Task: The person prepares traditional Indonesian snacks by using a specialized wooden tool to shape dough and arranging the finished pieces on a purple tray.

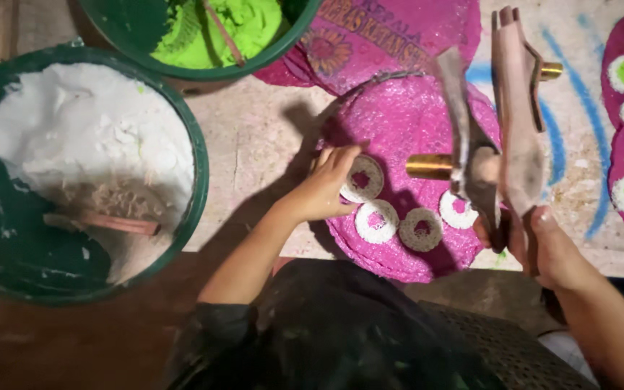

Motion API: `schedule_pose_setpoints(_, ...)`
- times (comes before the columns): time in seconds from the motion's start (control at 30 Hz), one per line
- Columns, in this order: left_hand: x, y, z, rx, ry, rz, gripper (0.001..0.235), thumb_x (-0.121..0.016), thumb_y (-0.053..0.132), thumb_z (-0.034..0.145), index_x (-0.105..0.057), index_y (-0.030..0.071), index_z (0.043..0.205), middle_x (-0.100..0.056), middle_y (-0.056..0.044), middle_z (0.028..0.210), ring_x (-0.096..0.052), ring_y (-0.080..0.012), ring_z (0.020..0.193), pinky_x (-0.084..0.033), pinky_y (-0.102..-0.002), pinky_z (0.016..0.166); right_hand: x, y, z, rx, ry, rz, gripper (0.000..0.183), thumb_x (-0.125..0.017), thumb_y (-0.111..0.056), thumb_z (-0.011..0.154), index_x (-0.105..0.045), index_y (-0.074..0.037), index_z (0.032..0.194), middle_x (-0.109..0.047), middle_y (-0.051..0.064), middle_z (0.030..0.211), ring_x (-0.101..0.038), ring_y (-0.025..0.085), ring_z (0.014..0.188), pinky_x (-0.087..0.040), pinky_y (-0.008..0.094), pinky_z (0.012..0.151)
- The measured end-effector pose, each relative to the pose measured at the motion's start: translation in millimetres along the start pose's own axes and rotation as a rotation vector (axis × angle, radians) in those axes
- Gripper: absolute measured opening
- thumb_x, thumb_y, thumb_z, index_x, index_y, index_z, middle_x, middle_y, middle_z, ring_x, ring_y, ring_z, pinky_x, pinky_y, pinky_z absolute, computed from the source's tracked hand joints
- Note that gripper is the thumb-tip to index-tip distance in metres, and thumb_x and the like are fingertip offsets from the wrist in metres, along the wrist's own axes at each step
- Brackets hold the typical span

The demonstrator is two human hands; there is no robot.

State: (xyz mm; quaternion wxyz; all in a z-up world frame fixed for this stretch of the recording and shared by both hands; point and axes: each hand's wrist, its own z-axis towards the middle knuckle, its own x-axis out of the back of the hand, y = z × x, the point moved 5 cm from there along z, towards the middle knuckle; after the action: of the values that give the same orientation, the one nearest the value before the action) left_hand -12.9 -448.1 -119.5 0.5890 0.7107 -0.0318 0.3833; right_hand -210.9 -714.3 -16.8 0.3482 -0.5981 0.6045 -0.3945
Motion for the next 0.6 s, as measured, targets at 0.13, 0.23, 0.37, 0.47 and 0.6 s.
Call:
schedule_pose_setpoints(0.13,2.6,0.5,3.1,0.049,-0.034,0.004,0.11,-0.091,0.027,0.067,-0.027,0.007,0.154,-0.042,-0.024,0.151,-0.033,-0.0438,0.143,-0.027,-0.053,0.118,-6.4,-9.7,-15.8,0.053,0.092,0.121,0.107,-0.034,-0.093,0.083,-0.046,0.0,0.136,-0.056,0.011,0.093,-0.049,0.02,0.08,-0.038,0.036,0.067)
schedule_pose_setpoints(0.23,6.2,-5.2,29.8,0.046,-0.015,-0.115,0.113,-0.091,0.031,0.07,-0.023,0.007,0.158,-0.038,-0.025,0.156,-0.03,-0.0445,0.146,-0.026,-0.053,0.121,-5.1,-11.8,-26.1,0.076,0.128,0.206,0.108,-0.038,-0.093,0.083,-0.043,0.0,0.137,-0.056,0.012,0.099,-0.05,0.022,0.085,-0.039,0.036,0.071)
schedule_pose_setpoints(0.37,11.4,-21.7,70.5,0.086,-0.019,-0.033,0.115,-0.092,0.045,0.073,-0.021,0.007,0.155,-0.034,-0.026,0.157,-0.028,-0.0442,0.149,-0.027,-0.053,0.123,-2.8,-2.8,-25.6,0.101,0.192,0.187,0.109,-0.04,-0.093,0.079,-0.042,-0.002,0.139,-0.056,0.01,0.105,-0.053,0.021,0.089,-0.043,0.036,0.075)
schedule_pose_setpoints(0.47,14.5,-19.3,99.8,0.008,-0.028,0.2,0.124,-0.092,0.041,0.066,-0.016,0.009,0.158,-0.029,-0.026,0.159,-0.021,-0.0423,0.15,-0.016,-0.057,0.123,1.2,6.9,-18.6,0.138,0.17,0.162,0.111,-0.038,-0.093,0.081,-0.04,-0.005,0.149,-0.057,0.012,0.1,-0.053,0.022,0.086,-0.042,0.037,0.072)
schedule_pose_setpoints(0.6,14.7,-15.5,110.6,0.159,-0.12,0.131,0.119,-0.086,0.053,0.075,-0.015,0.013,0.161,-0.028,-0.02,0.163,-0.019,-0.0405,0.152,-0.016,-0.058,0.121,8.8,30.4,-4.9,0.06,0.135,0.114,0.101,-0.028,-0.087,0.086,-0.045,-0.005,0.143,-0.061,0.009,0.101,-0.054,0.019,0.088,-0.043,0.034,0.077)
